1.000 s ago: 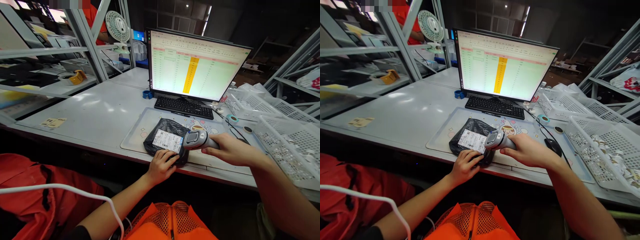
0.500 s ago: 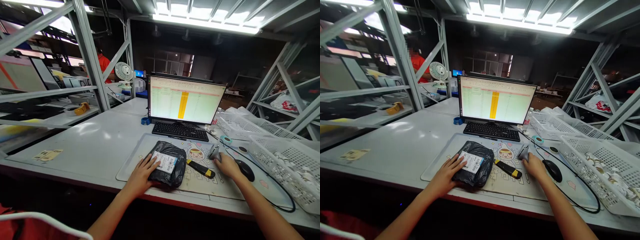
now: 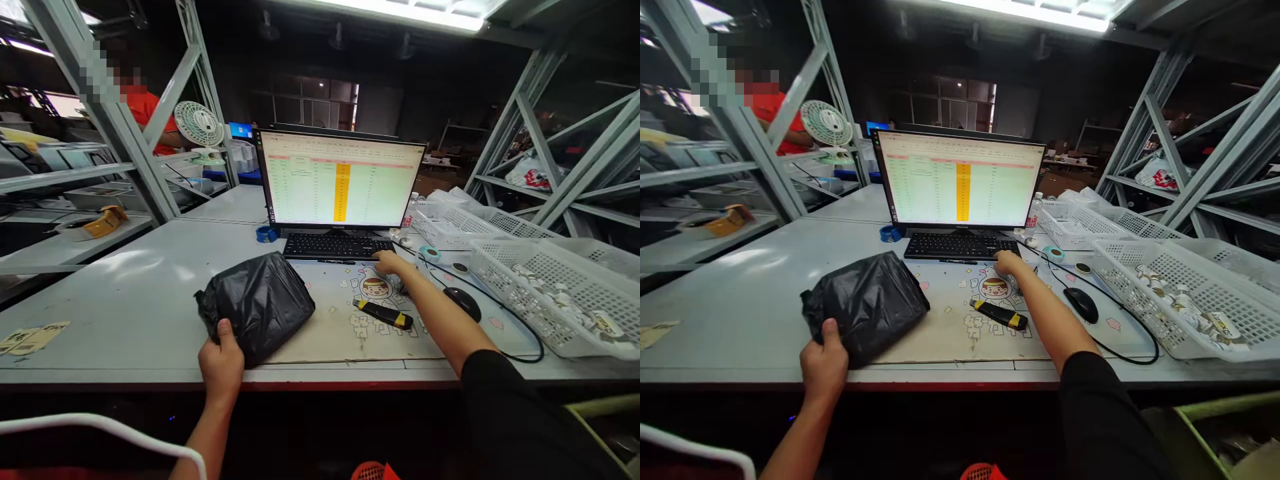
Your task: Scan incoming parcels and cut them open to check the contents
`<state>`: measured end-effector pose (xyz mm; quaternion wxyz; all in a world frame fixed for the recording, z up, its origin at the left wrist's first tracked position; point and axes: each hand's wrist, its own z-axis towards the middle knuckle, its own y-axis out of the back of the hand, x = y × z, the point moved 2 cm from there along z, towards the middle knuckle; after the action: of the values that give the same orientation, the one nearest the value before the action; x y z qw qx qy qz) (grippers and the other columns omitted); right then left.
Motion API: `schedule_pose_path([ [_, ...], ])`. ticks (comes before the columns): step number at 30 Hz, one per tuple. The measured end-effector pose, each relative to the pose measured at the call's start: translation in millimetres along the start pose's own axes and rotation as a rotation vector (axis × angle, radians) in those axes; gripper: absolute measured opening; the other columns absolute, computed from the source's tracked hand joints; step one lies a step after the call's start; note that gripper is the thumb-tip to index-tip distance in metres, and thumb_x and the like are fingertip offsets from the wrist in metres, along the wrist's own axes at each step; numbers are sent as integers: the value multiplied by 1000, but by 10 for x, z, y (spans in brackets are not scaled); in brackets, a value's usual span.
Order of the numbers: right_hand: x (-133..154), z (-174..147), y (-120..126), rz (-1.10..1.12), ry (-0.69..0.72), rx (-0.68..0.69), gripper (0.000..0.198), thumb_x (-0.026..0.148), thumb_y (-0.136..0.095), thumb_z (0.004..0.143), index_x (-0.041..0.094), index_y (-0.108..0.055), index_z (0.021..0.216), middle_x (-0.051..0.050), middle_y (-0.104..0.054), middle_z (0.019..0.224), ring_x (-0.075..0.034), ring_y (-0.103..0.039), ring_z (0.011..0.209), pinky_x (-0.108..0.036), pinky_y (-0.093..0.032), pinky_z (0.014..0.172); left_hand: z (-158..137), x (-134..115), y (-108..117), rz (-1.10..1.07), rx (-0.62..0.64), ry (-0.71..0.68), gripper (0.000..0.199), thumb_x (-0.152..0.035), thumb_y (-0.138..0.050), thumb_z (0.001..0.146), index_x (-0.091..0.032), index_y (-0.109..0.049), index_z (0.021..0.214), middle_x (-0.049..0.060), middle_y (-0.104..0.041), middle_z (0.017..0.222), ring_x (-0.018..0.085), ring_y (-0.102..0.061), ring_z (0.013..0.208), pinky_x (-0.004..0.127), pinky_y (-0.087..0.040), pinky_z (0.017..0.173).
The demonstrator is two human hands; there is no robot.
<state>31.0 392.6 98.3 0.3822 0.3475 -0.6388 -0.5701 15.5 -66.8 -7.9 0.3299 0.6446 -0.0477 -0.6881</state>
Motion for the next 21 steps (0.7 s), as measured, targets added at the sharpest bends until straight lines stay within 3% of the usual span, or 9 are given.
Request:
schedule_pose_path([
  [3,92,139,-133,-12,-44,18,47,43,-69,102,17,-63,141,-14,-63,144,-29,-65,126,-53,-54,108,-5,-76,5,0,55,-36,55,-67,-36,91,-21,-64,77,30,-75,92,48,-72,106,48,-55,82],
  [9,155,218,-189,-34,-93,17,45,41,-72,101,13,-65,136,-16,-64,139,-28,-66,123,-50,-57,105,-21,-116,-8,7,108,-20,59,-67,-34,89,-19,-67,79,31,-75,93,47,-73,107,48,-56,85],
  [15,326,224,-24,-12,-32,75,45,42,-68,103,19,-62,141,-12,-64,140,-27,-67,120,-51,-59,101,-22,-149,15,-18,158,-51,63,-71,-32,87,-19,-68,81,32,-77,98,49,-73,106,49,-55,83],
  [18,423,-19,59,-5,41,103,47,40,-64,105,15,-60,145,-16,-65,140,-27,-67,123,-47,-56,105,-9,-164,30,-36,170,-62,63,-72,-32,86,-20,-67,78,32,-77,94,49,-73,104,48,-55,82],
  [21,371,-549,-81,-8,184,152,55,40,-67,101,17,-59,151,-16,-68,140,-29,-64,130,-40,-50,111,-3,-183,15,-49,198,-103,61,-71,-34,87,-20,-67,77,29,-76,88,47,-74,100,47,-55,80],
])
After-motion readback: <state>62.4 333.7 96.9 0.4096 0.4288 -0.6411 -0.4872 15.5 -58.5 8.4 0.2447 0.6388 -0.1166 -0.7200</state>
